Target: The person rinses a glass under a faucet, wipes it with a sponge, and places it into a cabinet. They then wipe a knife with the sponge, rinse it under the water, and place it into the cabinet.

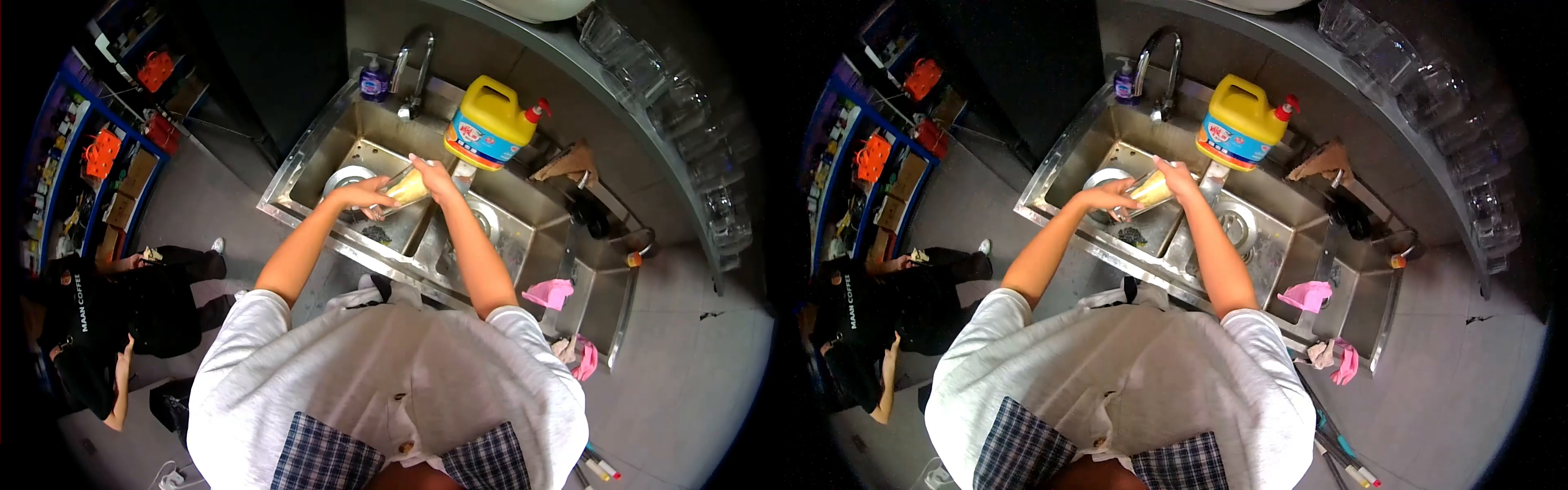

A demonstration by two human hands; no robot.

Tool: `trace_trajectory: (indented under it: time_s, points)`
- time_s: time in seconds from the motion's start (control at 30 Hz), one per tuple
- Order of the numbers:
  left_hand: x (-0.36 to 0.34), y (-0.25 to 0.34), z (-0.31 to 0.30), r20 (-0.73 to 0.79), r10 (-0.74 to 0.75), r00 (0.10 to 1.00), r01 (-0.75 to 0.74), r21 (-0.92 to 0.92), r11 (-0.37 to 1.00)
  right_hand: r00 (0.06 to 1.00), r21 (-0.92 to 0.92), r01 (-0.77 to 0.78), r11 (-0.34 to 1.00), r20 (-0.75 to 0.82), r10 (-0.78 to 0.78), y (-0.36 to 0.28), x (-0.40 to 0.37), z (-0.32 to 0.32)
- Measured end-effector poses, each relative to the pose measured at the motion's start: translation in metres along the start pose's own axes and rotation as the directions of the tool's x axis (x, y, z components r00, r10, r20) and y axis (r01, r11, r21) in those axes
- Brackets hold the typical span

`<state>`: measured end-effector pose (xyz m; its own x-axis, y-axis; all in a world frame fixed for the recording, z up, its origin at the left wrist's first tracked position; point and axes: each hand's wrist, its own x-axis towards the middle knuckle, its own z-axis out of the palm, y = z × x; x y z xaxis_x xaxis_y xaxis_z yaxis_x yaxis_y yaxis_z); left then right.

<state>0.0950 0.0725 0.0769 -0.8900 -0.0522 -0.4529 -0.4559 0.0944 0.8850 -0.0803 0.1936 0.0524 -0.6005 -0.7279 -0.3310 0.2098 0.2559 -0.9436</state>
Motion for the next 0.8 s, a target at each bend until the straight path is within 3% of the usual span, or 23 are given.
trace_trajectory:
  time_s: [0.07,0.1,0.2,0.27,0.4,0.43,0.53,0.6,0.67,0.7,0.8]
  points:
    - [-0.002,0.003,-0.006,0.111,-0.057,0.992,0.067,-0.09,0.994,0.998,0.019,-0.012,1.0,0.062,0.011,-0.002,0.0,0.003]
    - [0.003,-0.007,-0.008,0.02,-0.039,0.999,0.041,-0.089,0.995,0.992,0.068,-0.03,0.997,0.127,0.021,-0.005,0.0,0.001]
    - [0.013,-0.028,-0.014,-0.155,0.151,0.976,-0.13,0.138,0.982,0.955,0.145,-0.093,0.985,0.293,0.047,-0.005,-0.005,-0.01]
    - [0.006,-0.023,-0.012,-0.146,0.157,0.977,-0.141,0.112,0.984,0.926,0.117,-0.111,0.987,0.373,0.06,-0.016,-0.017,-0.012]
    - [-0.002,-0.019,-0.013,-0.151,0.13,0.98,-0.116,0.102,0.988,0.952,-0.092,0.011,0.996,0.304,0.018,-0.016,-0.017,-0.013]
    - [0.0,-0.022,-0.014,-0.166,0.152,0.974,-0.143,0.066,0.988,0.938,-0.167,0.069,0.983,0.348,-0.007,-0.013,-0.01,-0.017]
    - [-0.01,-0.017,-0.02,-0.232,0.109,0.966,-0.081,0.129,0.988,0.945,-0.294,0.128,0.947,0.326,-0.026,-0.017,-0.01,-0.019]
    - [-0.017,-0.004,-0.027,-0.138,0.095,0.986,-0.077,0.136,0.988,0.938,-0.192,0.088,0.977,0.346,-0.016,0.006,0.011,-0.023]
    - [-0.002,-0.023,-0.034,-0.183,0.359,0.915,-0.273,0.375,0.886,0.92,-0.01,-0.099,0.995,0.381,0.096,-0.027,-0.021,-0.008]
    - [-0.004,-0.019,-0.032,-0.214,0.329,0.92,-0.248,0.332,0.91,0.899,-0.012,-0.095,0.995,0.429,0.091,-0.037,-0.027,-0.008]
    - [-0.005,-0.018,-0.026,-0.25,0.444,0.861,-0.278,0.5,0.82,0.84,0.068,-0.098,0.993,0.54,0.046,-0.011,-0.01,-0.013]
